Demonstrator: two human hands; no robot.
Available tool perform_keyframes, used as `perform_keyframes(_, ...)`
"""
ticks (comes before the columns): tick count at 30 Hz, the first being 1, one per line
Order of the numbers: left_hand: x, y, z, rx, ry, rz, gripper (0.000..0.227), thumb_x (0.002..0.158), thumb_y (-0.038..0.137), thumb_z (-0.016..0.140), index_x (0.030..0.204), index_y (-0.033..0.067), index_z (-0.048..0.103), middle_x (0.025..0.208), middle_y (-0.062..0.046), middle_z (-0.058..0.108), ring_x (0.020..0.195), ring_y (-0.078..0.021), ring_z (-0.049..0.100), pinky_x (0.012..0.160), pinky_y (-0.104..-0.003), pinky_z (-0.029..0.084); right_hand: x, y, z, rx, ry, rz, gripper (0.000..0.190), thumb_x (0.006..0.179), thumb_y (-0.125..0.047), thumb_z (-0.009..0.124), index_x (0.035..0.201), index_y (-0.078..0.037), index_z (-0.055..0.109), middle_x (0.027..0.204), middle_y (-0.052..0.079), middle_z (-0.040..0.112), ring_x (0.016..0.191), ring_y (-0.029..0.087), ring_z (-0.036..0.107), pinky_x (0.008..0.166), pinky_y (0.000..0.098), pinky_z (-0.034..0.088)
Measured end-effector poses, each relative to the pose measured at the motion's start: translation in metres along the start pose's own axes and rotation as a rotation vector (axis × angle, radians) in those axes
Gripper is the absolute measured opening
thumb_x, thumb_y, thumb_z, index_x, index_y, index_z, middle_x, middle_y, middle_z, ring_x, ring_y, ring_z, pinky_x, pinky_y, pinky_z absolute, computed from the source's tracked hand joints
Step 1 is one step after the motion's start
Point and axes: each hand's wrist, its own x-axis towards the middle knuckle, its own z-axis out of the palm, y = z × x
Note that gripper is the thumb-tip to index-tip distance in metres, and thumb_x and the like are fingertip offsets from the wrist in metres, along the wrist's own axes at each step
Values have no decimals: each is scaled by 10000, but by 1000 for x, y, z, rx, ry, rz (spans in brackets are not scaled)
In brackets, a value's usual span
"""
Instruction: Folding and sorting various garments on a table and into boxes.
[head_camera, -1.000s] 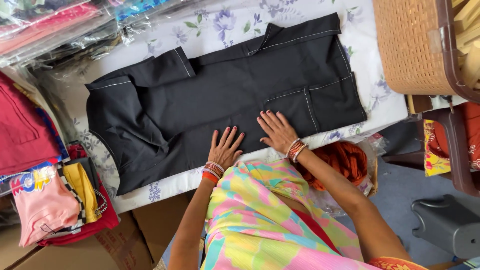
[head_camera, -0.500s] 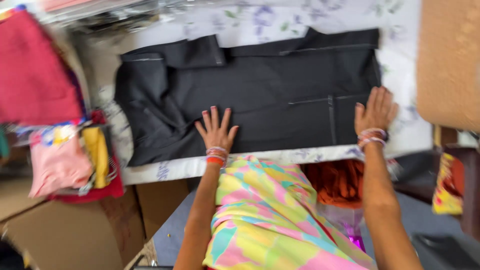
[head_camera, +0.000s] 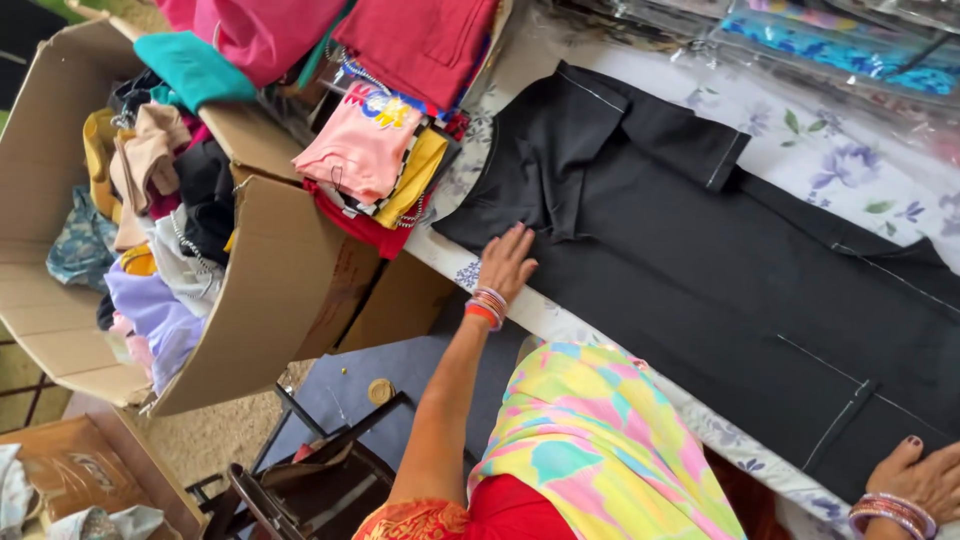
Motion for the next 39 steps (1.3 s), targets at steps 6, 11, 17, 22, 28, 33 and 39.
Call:
perform_keyframes(6, 34, -78, -12, -160, 396, -406, 394, 895, -18, 652, 1258, 134, 629, 1253, -102, 656, 1116, -352, 626, 961, -447, 524, -4, -8, -7, -24, 12, 14, 690, 1158, -381, 411, 1642, 90, 269, 1645, 322, 329, 1530, 485, 306, 1186, 663, 177)
perform_keyframes(11, 64, -110, -27, -185, 83, -525, 392, 812, 121, 768, 1179, 128, 632, 1160, -137, 637, 1084, -374, 633, 879, -492, 508, -10, -37, -25, 30, 12, 60, 702, 1125, -351, 438, 1664, 62, 257, 1745, 298, 232, 1569, 510, 191, 1181, 752, 87)
perform_keyframes(17, 83, -113, -15, -167, 65, -660, 172, 923, 111, 691, 1084, 167, 668, 1165, -128, 644, 1049, -381, 673, 875, -514, 524, -36, -65, -23, 22, 62, -135, 656, 1133, -330, 456, 1653, 42, 309, 1708, 346, 193, 1615, 528, 125, 1211, 730, 36)
perform_keyframes(22, 76, -93, -9, -220, 204, -701, 194, 953, 133, 679, 1123, 111, 588, 1173, -176, 582, 992, -444, 645, 829, -532, 513, -52, -75, -10, 61, 52, -135, 605, 1148, -329, 412, 1644, 9, 335, 1739, 342, 236, 1605, 515, 164, 1233, 697, 69)
perform_keyframes(28, 43, -85, -10, -133, 578, -671, 290, 919, 93, 642, 1195, 65, 557, 1169, -218, 531, 1025, -439, 651, 877, -489, 533, -50, -75, -7, 53, 43, -108, 600, 1140, -326, 410, 1649, -17, 337, 1740, 331, 227, 1603, 499, 163, 1233, 694, 66)
perform_keyframes(33, 21, -49, -62, -262, 601, -1098, 364, 980, 183, 627, 1291, 41, 502, 1135, -287, 610, 1043, -468, 642, 892, -527, 484, -62, -81, -14, 29, 83, -77, 622, 1190, -342, 418, 1724, -38, 321, 1747, 326, 205, 1607, 496, 148, 1217, 701, 34)
perform_keyframes(39, 10, -126, 21, -500, 464, -1111, 471, 880, 224, 813, 1190, -29, 565, 1123, -305, 671, 1056, -482, 623, 908, -528, 486, -80, -83, -20, 48, 66, 85, 629, 1160, -367, 403, 1683, -31, 309, 1727, 316, 193, 1594, 462, 139, 1210, 689, 25)
